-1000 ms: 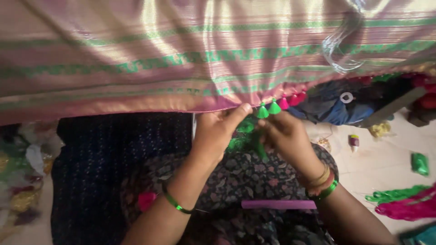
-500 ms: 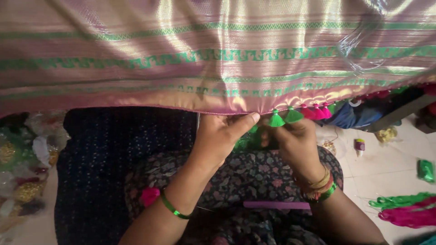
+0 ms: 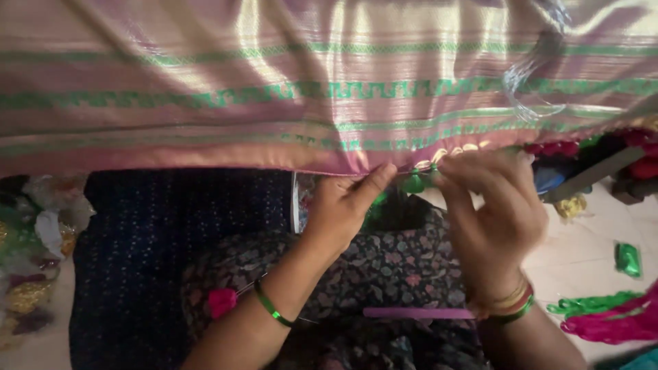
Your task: The person is seen sewing colorful tassels onto the border of a sari using a needle and thread, and occasionally trimming excess thread with scissors.
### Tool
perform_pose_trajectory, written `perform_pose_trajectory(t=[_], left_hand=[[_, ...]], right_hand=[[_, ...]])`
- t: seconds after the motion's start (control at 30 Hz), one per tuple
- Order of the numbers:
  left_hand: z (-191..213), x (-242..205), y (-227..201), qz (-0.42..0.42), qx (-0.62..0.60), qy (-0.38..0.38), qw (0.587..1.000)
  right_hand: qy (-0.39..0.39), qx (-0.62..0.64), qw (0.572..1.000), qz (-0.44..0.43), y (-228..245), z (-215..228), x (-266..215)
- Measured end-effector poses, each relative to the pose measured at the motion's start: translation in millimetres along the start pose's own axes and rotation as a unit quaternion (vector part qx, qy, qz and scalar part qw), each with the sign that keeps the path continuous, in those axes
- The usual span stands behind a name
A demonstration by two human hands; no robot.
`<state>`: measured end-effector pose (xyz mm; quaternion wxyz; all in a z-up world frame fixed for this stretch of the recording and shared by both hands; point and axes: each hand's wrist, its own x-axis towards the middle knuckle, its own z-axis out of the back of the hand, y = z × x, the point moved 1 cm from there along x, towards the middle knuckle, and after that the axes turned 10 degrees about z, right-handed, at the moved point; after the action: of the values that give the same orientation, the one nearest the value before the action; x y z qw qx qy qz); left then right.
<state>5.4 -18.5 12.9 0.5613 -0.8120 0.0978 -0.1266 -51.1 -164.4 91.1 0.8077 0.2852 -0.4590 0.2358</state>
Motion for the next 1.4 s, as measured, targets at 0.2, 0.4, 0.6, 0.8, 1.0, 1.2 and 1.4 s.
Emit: perform_pose_trajectory(t=[0.2,0.4,0.6,0.8,1.0,1.2,1.4], left_hand=[[-3,5,1,0.007,-0.057,-0.003,0.998],[-7,5,22,0.077,-0.183,-0.061,0.978],[-13,-3,26,0.081,-0.148,-0.080,0.982],[-20,-8,-2,0.022,-0.207,-0.005,0.978],[-17,-10,-4,0.079,-0.202,-0.022,0.976],[-14,5,1,0.067,-0.174,-0.051,0.981],[-13,7,-10,0.072,-0.189,-0.039,0.978]], right_hand=[[0.075,0.054,0.993,0.075,-3,0,28],[0.041,0.089,0.994,0.052,4,-10,11],[0.015,0.087,0.995,0.039,2,-25,-8],[-0.086,0.419,0.878,-0.217,-28,-33,-10],[-0.139,0.613,0.702,-0.335,-36,-39,-5],[-0.085,0.536,0.794,-0.274,-43,-28,4],[-0.097,0.515,0.839,-0.149,-61,8,32]])
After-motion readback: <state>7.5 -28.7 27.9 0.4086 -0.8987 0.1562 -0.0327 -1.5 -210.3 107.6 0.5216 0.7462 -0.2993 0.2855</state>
